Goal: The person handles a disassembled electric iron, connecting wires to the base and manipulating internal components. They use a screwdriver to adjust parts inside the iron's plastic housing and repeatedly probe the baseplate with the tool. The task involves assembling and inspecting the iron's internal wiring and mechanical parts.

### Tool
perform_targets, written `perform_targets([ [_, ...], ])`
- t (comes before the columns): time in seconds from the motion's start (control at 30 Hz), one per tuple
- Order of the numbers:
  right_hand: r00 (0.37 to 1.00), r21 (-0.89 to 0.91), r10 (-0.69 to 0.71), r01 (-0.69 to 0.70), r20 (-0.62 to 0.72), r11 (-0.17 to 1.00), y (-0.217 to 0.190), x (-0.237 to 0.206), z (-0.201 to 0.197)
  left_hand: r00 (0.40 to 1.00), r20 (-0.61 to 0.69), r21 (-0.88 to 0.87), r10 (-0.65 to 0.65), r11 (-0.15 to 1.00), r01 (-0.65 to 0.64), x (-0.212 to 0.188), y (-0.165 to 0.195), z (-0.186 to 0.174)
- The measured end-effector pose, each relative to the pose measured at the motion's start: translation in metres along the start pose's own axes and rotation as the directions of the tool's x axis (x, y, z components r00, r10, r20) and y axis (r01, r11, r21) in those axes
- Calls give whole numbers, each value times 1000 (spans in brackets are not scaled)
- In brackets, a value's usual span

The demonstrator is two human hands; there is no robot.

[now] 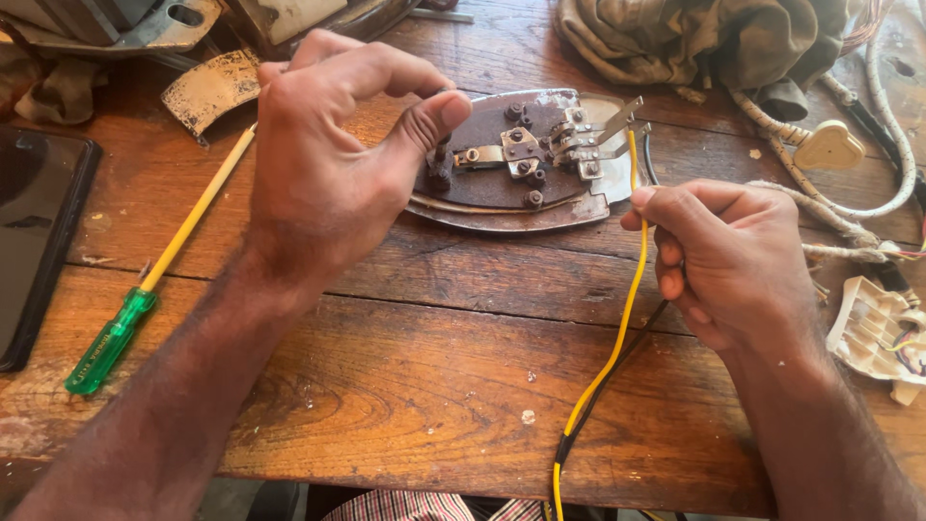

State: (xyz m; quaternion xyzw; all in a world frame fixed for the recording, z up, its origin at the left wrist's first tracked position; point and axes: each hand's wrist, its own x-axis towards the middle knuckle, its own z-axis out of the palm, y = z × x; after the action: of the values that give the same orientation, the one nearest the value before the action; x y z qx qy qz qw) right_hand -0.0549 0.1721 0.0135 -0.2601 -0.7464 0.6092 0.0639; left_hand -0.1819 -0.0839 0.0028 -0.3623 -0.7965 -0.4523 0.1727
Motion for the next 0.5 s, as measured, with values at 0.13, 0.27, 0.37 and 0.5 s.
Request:
perform_targets([
  [0.13, 1000, -12, 10, -11, -14, 1000, -1, 0, 1, 999, 6, 5, 35, 999, -35, 0, -1, -2],
  [0.27, 999, -24, 28, -28, -20, 999, -3, -1, 2, 1000, 8, 44, 18, 999, -18, 0, -2, 1],
  [0.37, 1000, 1, 23, -23, -9, 1000, -2, -1, 2, 998, 21, 42, 66, 997, -67, 1, -4, 0],
  [0.5, 1000, -2, 9, -9, -6, 1000, -1, -1, 2, 987, -77, 121, 141, 984, -132, 0, -6, 0],
])
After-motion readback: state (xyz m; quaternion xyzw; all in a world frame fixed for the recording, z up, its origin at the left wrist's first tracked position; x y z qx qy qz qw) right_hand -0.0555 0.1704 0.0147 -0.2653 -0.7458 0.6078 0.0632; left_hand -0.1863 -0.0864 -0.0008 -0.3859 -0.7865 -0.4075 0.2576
